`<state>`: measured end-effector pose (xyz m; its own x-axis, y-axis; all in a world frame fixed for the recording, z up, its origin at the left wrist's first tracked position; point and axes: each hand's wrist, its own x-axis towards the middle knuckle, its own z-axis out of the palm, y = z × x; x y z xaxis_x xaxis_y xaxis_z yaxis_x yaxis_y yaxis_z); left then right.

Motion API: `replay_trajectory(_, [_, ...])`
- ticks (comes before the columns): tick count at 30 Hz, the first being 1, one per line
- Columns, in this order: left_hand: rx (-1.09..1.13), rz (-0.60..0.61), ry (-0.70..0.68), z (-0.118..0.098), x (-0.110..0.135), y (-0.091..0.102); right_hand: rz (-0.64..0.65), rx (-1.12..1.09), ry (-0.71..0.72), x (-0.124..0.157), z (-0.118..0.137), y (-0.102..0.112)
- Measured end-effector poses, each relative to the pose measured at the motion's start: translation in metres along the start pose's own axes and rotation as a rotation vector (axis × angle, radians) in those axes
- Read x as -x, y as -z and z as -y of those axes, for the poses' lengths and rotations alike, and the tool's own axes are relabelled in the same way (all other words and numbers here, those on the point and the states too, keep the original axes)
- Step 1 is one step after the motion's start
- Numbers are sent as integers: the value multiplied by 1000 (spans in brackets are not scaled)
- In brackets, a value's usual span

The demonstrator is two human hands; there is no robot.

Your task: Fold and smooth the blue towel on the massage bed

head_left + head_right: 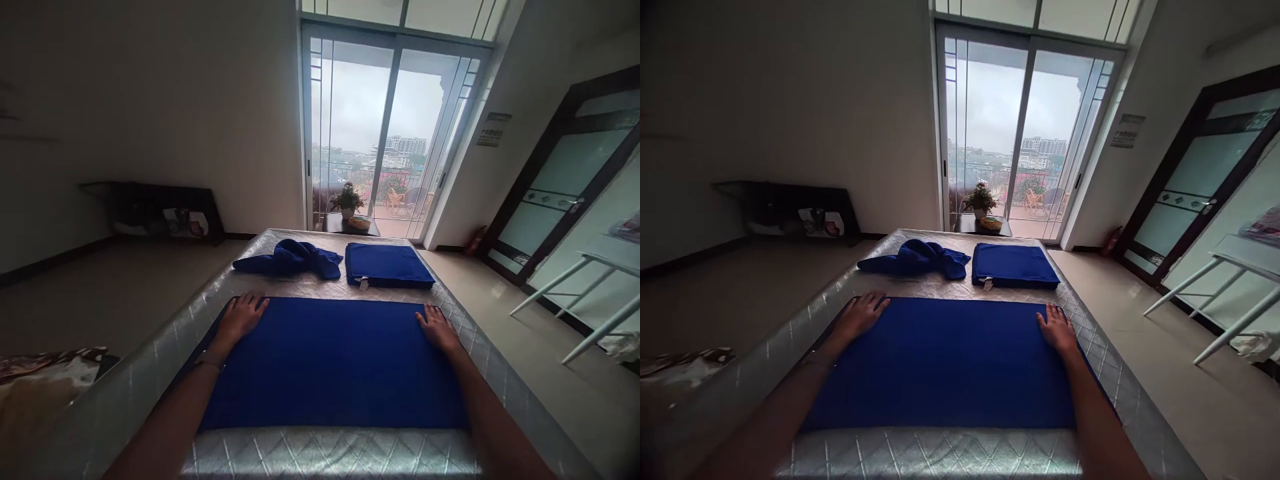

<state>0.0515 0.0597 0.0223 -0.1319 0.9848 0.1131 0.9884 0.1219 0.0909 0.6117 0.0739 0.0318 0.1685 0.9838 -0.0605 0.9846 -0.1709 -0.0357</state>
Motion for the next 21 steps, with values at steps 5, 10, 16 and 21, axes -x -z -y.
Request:
replay_trajectory(5, [-82,-154,-4,-4,5,4,-31,-39,2,1,4,-2])
replay_trajectory(10, [-86,-241,-159,-61,13,15,-32,-64,-2,2,4,-3])
replay_trajectory(16, [141,39,-466,-196,29,3,-47,-56,8,1,2,-5])
replay_trajectory(21, [167,198,-458,-219,32,-9,-62,-39,16,-4,-1,-11])
